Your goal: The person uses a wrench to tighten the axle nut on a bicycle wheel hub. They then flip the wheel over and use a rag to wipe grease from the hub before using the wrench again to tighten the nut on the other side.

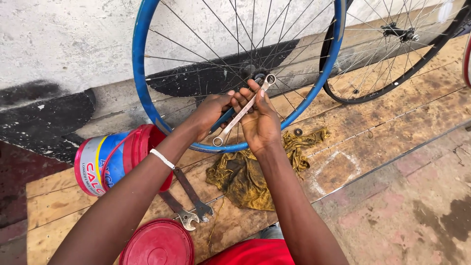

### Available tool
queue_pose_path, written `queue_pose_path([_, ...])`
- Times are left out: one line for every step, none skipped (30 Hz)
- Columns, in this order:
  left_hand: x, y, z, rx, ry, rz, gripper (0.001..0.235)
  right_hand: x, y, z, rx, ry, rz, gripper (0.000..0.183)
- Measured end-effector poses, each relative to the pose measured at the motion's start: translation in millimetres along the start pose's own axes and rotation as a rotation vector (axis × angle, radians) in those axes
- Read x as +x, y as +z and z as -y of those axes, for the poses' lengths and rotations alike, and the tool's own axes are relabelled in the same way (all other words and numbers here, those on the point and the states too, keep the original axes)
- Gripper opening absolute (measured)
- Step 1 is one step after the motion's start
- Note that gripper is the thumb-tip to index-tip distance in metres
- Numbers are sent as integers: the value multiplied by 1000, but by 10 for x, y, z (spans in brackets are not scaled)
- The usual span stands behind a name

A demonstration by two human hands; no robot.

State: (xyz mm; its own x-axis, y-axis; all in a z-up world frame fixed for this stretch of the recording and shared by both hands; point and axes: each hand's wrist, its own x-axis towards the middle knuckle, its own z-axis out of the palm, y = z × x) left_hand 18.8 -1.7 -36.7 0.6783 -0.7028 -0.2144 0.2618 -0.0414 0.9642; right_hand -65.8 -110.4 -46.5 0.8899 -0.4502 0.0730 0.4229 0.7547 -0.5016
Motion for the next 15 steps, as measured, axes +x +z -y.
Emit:
queue_pose_path([-15,9,-21,0,1,0,36,-7,12,31,0,0,1,33])
queue_pose_path([-30,17,-42,45,35,14,34,-13,24,62,-73,4,0,34])
queue_pose_path([-50,28,-56,88,67,29,32,-30,32,92,-146,10,-4,35])
queue_pose_path([-102,44,-93,88,66,30,32,-62,91,131,-146,10,-6,35])
queue_pose_path([-146,62,-133,112,89,47,30,-86,151,175,-181,3,9,34])
queue_pose_path([-192,81,-174,136,113,64,30,-112,212,219,-215,-3,24,34])
queue_pose_path([-197,85,-176,136,113,66,30,-98,172,226,-216,-4,23,34])
queue_pose_path([-202,90,-178,130,106,62,31,-83,133,234,-185,8,31,33])
queue_pose_path([-201,93,-187,125,101,59,32,-60,98,243,-155,19,40,32])
queue_pose_path([-197,96,-199,125,102,61,32,-75,119,248,-156,17,40,32])
queue_pose_path([-200,100,-202,123,100,65,33,-97,137,250,-143,32,39,32])
queue_pose_path([-203,104,-205,122,97,69,34,-121,154,250,-130,47,39,32])
queue_pose_path([-209,105,-209,121,96,69,34,-117,136,241,-130,48,38,32])
queue_pose_path([-216,105,-212,119,98,68,35,-113,118,231,-129,61,33,32])
queue_pose_path([-220,106,-217,115,102,67,36,-106,100,223,-130,75,29,32])
